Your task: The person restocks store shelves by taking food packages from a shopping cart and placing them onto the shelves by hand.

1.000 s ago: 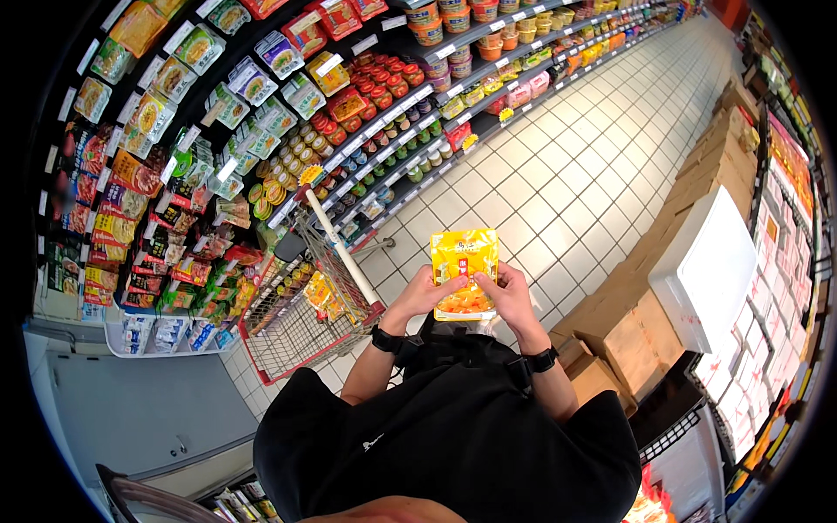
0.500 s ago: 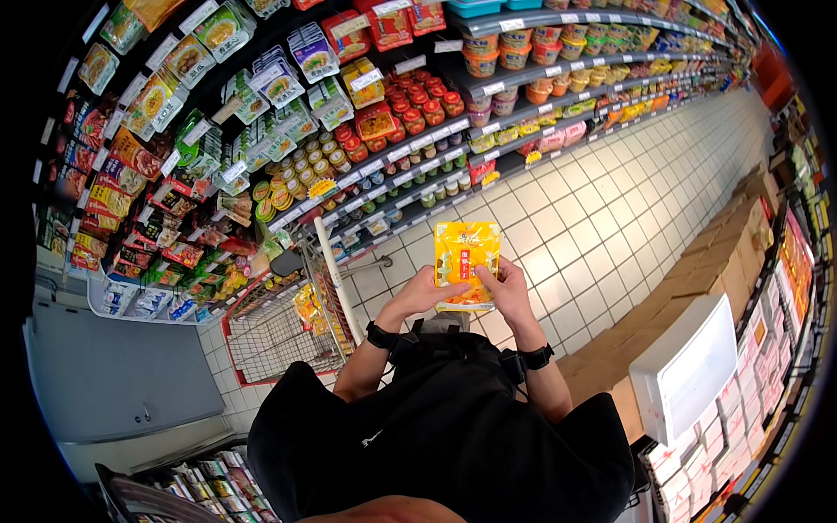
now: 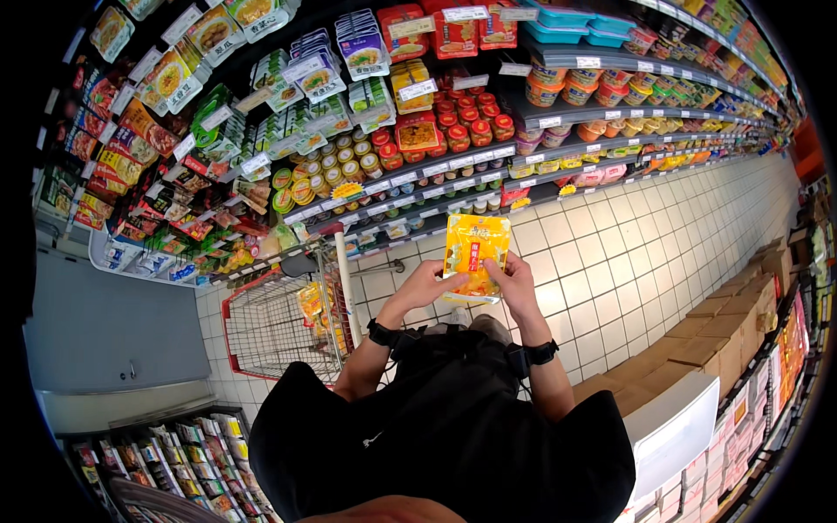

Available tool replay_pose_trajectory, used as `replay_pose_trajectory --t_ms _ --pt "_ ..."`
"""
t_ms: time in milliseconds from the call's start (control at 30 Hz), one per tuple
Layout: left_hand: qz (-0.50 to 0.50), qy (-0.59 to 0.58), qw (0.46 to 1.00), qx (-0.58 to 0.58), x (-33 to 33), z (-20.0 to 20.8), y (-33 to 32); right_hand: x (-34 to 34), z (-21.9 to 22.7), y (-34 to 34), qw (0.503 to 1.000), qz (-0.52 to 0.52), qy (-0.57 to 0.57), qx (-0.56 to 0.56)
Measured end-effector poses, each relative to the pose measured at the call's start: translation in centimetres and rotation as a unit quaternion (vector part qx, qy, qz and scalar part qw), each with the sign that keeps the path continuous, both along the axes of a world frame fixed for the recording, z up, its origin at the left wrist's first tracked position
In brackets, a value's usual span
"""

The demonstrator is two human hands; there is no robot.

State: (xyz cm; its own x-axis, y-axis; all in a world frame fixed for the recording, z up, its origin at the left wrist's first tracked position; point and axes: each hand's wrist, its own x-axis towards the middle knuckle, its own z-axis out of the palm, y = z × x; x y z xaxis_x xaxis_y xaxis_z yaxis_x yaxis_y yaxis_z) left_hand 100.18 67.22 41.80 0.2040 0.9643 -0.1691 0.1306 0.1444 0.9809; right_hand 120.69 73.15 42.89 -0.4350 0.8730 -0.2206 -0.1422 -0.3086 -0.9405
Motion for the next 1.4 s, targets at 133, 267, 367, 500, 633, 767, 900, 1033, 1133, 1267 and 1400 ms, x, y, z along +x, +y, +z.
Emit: replay_pose_trajectory --t_ms 133,267,367,500,633,767,900,1033,1133,1267,1400 --pt "0.095 0.023 0.995 0.009 -1.6 -2.2 1.0 -2.0 -0.5 3.0 0.999 0.034 -0.034 0.016" --pt "0.150 0.040 0.987 0.034 -3.0 -2.7 2.3 -3.7 -2.1 6.0 0.994 0.068 -0.064 0.055" --pt "0.162 0.047 0.986 0.017 -4.3 -3.1 3.7 -5.4 -2.5 8.3 0.991 0.089 -0.064 0.074" --pt "0.218 0.040 0.975 0.013 -5.4 -2.1 6.5 -7.6 -3.9 12.2 0.988 0.101 -0.058 0.104" --pt "0.277 0.033 0.960 0.022 -7.9 -3.2 10.3 -9.7 -4.7 16.9 0.986 0.117 -0.056 0.100" --pt "0.312 0.013 0.949 0.036 -9.9 -4.0 14.8 -12.2 -5.4 21.9 0.984 0.140 -0.042 0.098" --pt "0.324 0.017 0.945 0.027 -12.0 -5.4 19.0 -14.6 -6.2 26.7 0.980 0.165 -0.057 0.099" --pt "0.364 0.000 0.930 0.039 -13.5 -6.7 22.8 -17.0 -7.6 30.7 0.979 0.144 -0.101 0.099" --pt "0.374 0.047 0.926 0.031 -14.5 -7.6 25.0 -18.4 -9.6 33.6 0.980 0.138 -0.089 0.116" --pt "0.390 0.028 0.920 0.030 -15.2 -7.9 27.2 -20.3 -11.1 36.5 0.978 0.138 -0.077 0.137" --pt "0.411 0.045 0.909 0.054 -16.2 -8.5 28.3 -21.9 -10.7 37.8 0.980 0.132 -0.059 0.134"
